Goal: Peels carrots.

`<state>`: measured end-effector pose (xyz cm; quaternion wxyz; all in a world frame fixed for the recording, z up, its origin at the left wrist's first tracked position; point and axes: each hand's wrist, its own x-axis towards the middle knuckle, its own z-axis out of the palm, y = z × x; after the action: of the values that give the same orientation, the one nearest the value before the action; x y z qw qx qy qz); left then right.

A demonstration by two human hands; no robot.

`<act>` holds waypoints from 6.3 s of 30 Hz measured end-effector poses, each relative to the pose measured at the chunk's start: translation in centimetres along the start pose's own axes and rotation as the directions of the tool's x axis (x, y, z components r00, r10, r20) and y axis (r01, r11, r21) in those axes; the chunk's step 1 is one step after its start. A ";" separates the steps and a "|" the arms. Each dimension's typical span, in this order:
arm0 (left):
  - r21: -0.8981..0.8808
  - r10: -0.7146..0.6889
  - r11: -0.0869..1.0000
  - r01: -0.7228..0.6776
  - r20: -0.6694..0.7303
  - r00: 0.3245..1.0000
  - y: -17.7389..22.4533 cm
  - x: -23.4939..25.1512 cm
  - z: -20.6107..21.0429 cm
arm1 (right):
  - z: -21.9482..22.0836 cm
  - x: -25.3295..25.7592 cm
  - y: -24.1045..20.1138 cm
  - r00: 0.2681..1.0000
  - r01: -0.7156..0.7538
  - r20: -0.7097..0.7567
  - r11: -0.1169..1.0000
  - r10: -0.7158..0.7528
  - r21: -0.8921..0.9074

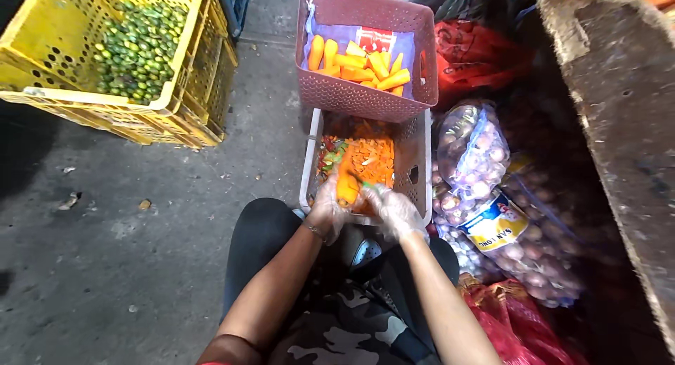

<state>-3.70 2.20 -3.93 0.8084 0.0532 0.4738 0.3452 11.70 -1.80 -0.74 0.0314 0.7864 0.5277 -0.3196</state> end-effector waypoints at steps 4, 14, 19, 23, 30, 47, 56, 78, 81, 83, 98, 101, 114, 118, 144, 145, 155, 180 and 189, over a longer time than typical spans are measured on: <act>0.014 -0.051 0.999 0.050 0.068 0.996 0.0 -0.8 0.1 | 0.3 3.1 5.4 0.982 -0.189 -0.008 0.980 0.190 0.061; 0.152 0.027 0.988 -0.032 0.036 0.999 -0.5 0.5 0.2 | -0.2 -4.7 1.1 0.989 0.145 -0.023 0.989 -0.144 0.009; 0.193 0.080 0.978 -0.083 0.025 0.997 -0.7 1.1 0.0 | -0.5 -2.8 -0.4 0.999 0.046 0.022 0.998 -0.045 -0.053; 0.212 0.034 0.975 -0.060 0.126 0.992 -1.2 1.1 -0.8 | -0.8 1.2 1.3 0.999 -0.046 -0.009 0.994 0.048 0.097; -0.027 -0.060 0.998 0.063 0.094 0.994 0.0 0.3 0.4 | -2.1 1.7 4.5 0.993 0.001 -0.120 0.990 0.015 0.138; 0.193 0.055 0.976 -0.096 0.208 0.977 -1.1 0.9 -0.4 | 0.0 7.0 6.4 0.982 -0.181 -0.014 0.956 0.189 0.233; 0.000 0.039 0.999 -0.041 0.288 0.957 -0.6 1.0 -0.4 | -0.2 -1.4 4.3 0.978 0.148 -0.202 0.876 -0.060 0.458; 0.166 0.210 0.960 -0.225 0.100 0.972 -1.0 1.8 -0.8 | -0.1 -1.9 1.8 0.983 0.127 -0.150 0.984 -0.107 0.128; 0.256 0.251 0.928 -0.269 0.103 0.962 -0.8 1.6 -0.7 | 0.8 -4.5 0.6 0.980 0.174 -0.103 0.985 -0.171 0.017; 0.232 0.239 0.939 -0.253 0.087 0.967 -1.2 1.7 -0.5 | 1.1 -4.8 0.7 0.979 0.170 -0.107 0.985 -0.172 -0.031; 0.312 0.216 0.908 -0.279 0.223 0.951 -1.1 1.9 -1.1 | -2.2 2.8 3.4 0.988 -0.092 -0.119 0.993 0.101 0.080; 0.389 0.282 0.857 -0.340 0.199 0.939 -1.1 1.7 -0.8 | -2.0 -0.4 2.5 0.989 0.109 -0.114 0.990 -0.098 0.092; 0.517 0.248 0.807 -0.286 0.143 0.958 -1.5 0.4 0.1 | -1.4 3.4 3.1 0.990 -0.126 -0.060 0.989 0.131 0.079; 0.475 0.239 0.831 -0.290 0.165 0.957 -0.8 0.5 -0.1 | -0.9 4.2 5.2 0.989 -0.056 -0.117 0.961 0.090 0.270; 0.266 0.214 0.916 -0.302 0.312 0.925 -1.1 2.1 -0.8 | -1.2 2.9 5.2 0.982 0.040 -0.180 0.881 0.052 0.471; 0.189 0.195 0.946 -0.265 0.322 0.926 -1.2 2.3 -0.7 | -1.4 2.0 5.0 0.982 0.081 -0.190 0.863 0.018 0.498; 0.043 0.180 0.977 -0.211 0.381 0.907 -0.9 1.0 -0.3 | -1.1 -2.8 3.1 0.958 0.244 -0.217 0.929 -0.187 0.278; 0.691 0.459 0.564 -0.452 0.194 0.867 -1.0 1.9 0.1 | -1.8 1.2 -0.3 1.000 0.014 -0.016 0.999 -0.015 -0.050; 0.459 0.288 0.828 -0.323 0.148 0.946 -1.7 1.4 1.0 | -1.0 4.6 5.0 0.987 -0.040 -0.119 0.888 0.106 0.457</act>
<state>-1.61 1.98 -5.14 0.7212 0.3379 0.4999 0.3404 17.53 0.05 -3.85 -0.1782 0.8120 0.4094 -0.3760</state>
